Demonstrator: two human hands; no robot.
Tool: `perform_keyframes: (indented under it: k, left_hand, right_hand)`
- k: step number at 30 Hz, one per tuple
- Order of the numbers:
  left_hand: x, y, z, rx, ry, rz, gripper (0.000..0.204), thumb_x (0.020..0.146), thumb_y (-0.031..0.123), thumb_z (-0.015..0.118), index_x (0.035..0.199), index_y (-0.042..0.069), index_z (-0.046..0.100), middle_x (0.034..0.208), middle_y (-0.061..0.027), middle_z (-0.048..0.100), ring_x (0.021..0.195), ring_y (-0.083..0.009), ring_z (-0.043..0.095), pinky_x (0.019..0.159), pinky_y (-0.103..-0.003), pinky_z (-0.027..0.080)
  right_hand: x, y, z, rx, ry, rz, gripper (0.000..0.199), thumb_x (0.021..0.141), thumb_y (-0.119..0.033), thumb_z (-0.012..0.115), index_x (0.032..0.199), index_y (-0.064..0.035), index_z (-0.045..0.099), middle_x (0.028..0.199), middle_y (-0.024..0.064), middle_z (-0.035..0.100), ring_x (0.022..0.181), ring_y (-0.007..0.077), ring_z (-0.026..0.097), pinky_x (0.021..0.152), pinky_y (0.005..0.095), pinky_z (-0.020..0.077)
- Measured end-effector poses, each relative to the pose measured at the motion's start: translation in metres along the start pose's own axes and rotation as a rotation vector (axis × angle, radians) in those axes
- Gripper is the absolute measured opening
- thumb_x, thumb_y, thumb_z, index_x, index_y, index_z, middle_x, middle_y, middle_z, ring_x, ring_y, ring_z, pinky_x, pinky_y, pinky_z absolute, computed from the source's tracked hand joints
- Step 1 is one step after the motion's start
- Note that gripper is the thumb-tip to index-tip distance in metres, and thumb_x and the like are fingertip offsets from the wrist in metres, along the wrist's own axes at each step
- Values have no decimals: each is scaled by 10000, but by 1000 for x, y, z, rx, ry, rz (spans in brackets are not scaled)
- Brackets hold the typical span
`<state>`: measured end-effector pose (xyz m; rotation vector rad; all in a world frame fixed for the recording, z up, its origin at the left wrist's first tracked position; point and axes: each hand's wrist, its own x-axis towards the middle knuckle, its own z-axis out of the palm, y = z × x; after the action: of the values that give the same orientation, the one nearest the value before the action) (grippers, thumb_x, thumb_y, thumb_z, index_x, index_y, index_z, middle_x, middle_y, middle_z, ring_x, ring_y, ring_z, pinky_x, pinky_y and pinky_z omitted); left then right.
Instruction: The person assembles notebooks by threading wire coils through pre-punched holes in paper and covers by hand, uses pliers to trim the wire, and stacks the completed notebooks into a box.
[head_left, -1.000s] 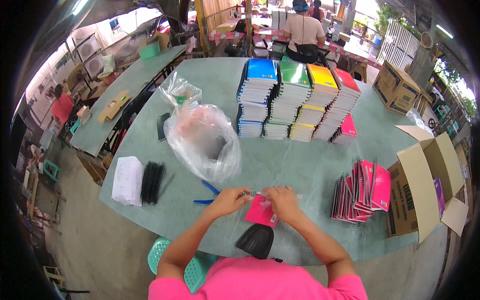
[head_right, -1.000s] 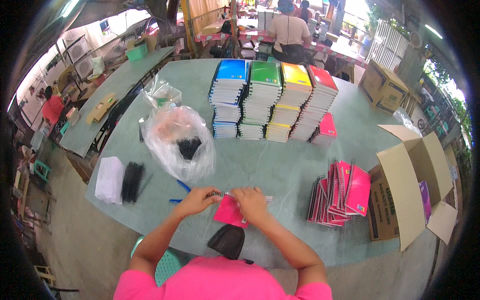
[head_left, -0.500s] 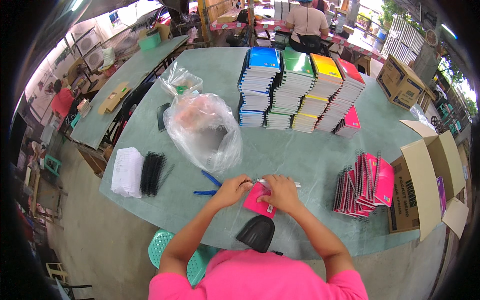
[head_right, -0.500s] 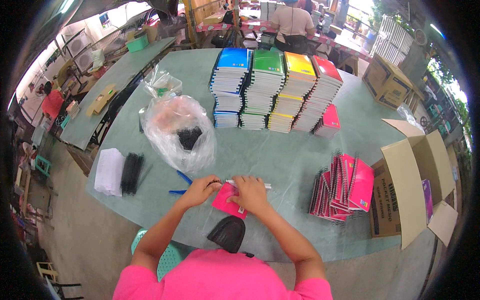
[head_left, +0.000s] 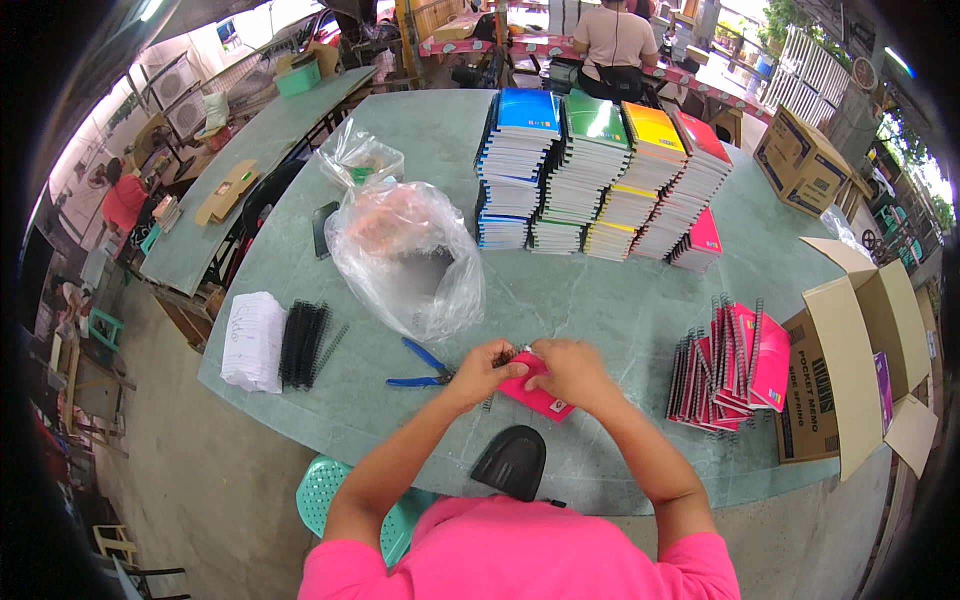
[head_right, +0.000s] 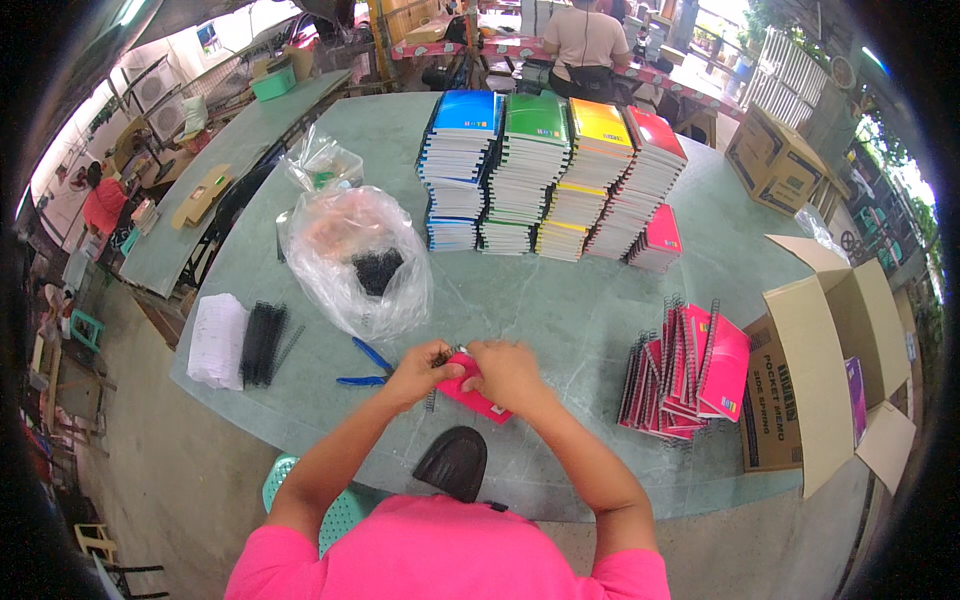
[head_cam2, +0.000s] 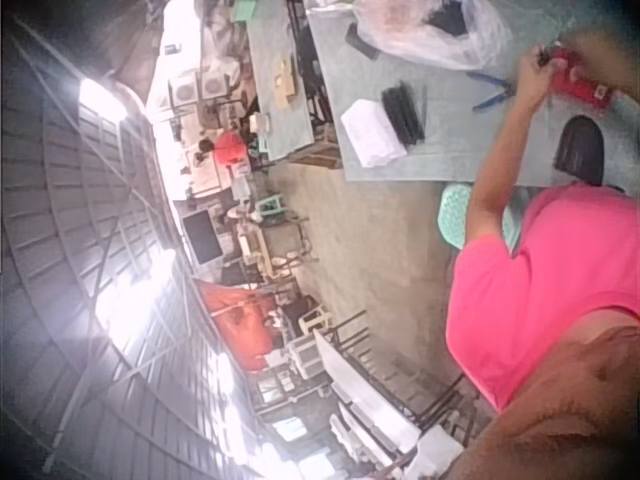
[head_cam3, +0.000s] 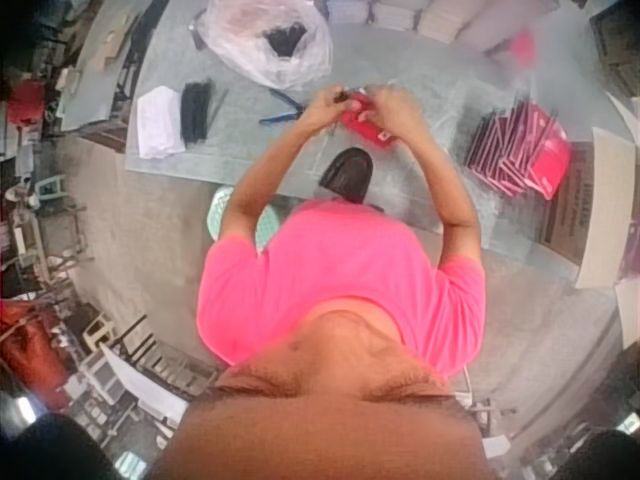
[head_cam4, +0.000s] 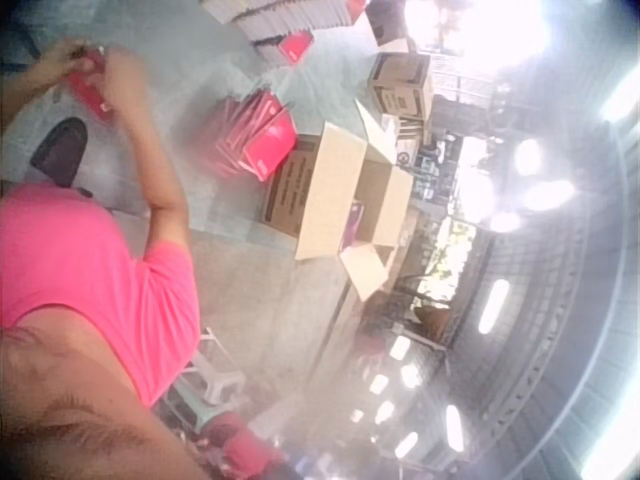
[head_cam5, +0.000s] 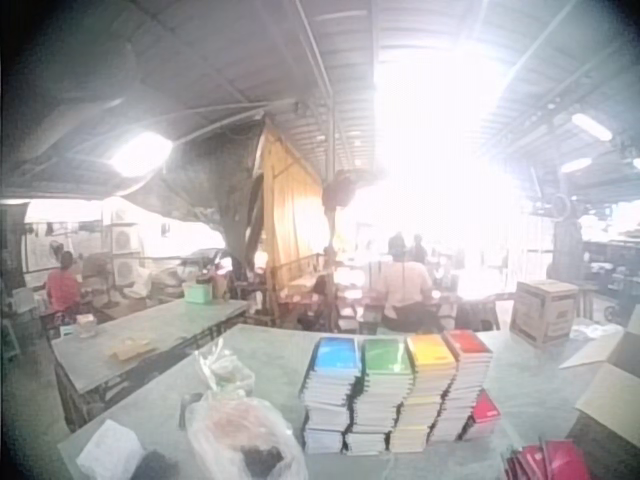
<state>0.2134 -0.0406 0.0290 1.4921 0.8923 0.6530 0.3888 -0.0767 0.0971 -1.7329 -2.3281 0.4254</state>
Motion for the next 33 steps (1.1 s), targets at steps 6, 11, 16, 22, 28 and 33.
perform_keyframes:
  k: [6, 11, 16, 22, 28, 33]
  left_hand:
    - [-6, 20, -11, 269, 69, -14, 203, 832, 204, 587, 867, 6, 561, 708, -10, 561, 646, -89, 500, 605, -244, 415]
    - [-2, 16, -39, 460, -78, -17, 286, 863, 289, 531, 801, 15, 589, 638, -4, 544, 604, -88, 488, 555, -248, 405]
    - [-5, 22, -42, 233, -176, -208, 312, 882, 310, 489, 809, 23, 590, 624, 7, 520, 582, -74, 460, 525, -233, 385]
    - [-4, 13, -40, 218, -182, -169, 261, 861, 267, 535, 854, 12, 588, 665, 3, 538, 584, -72, 467, 527, -231, 388]
    - [0, 8, -23, 530, 171, 285, 184, 787, 184, 620, 828, 11, 569, 710, -69, 570, 649, -209, 532, 591, -323, 418]
    - [-7, 3, -33, 604, -4, 116, 223, 718, 127, 665, 884, 19, 561, 795, -124, 534, 723, -280, 519, 656, -355, 422]
  right_hand:
    - [-6, 11, 37, -150, 156, -72, 185, 663, -120, 603, 842, -95, 565, 817, 80, 595, 829, 259, 574, 695, 390, 428]
    - [3, 12, 50, -161, 179, -111, 217, 623, -72, 616, 832, -94, 565, 824, 73, 591, 815, 241, 565, 708, 380, 409]
    - [-3, 2, 33, -150, 133, -102, 192, 641, -68, 607, 826, -95, 565, 808, 67, 582, 809, 246, 561, 711, 376, 395]
    - [0, 16, 50, -138, 196, -125, 178, 646, -84, 601, 820, -89, 564, 807, 67, 588, 803, 243, 568, 664, 381, 417]
    - [6, 18, 53, -81, 141, -117, 105, 707, -123, 583, 797, -81, 551, 775, 74, 592, 764, 241, 584, 645, 381, 429]
    - [2, 10, 50, 13, 254, -154, 143, 752, -188, 590, 852, -90, 562, 775, 77, 603, 761, 253, 591, 646, 377, 430]
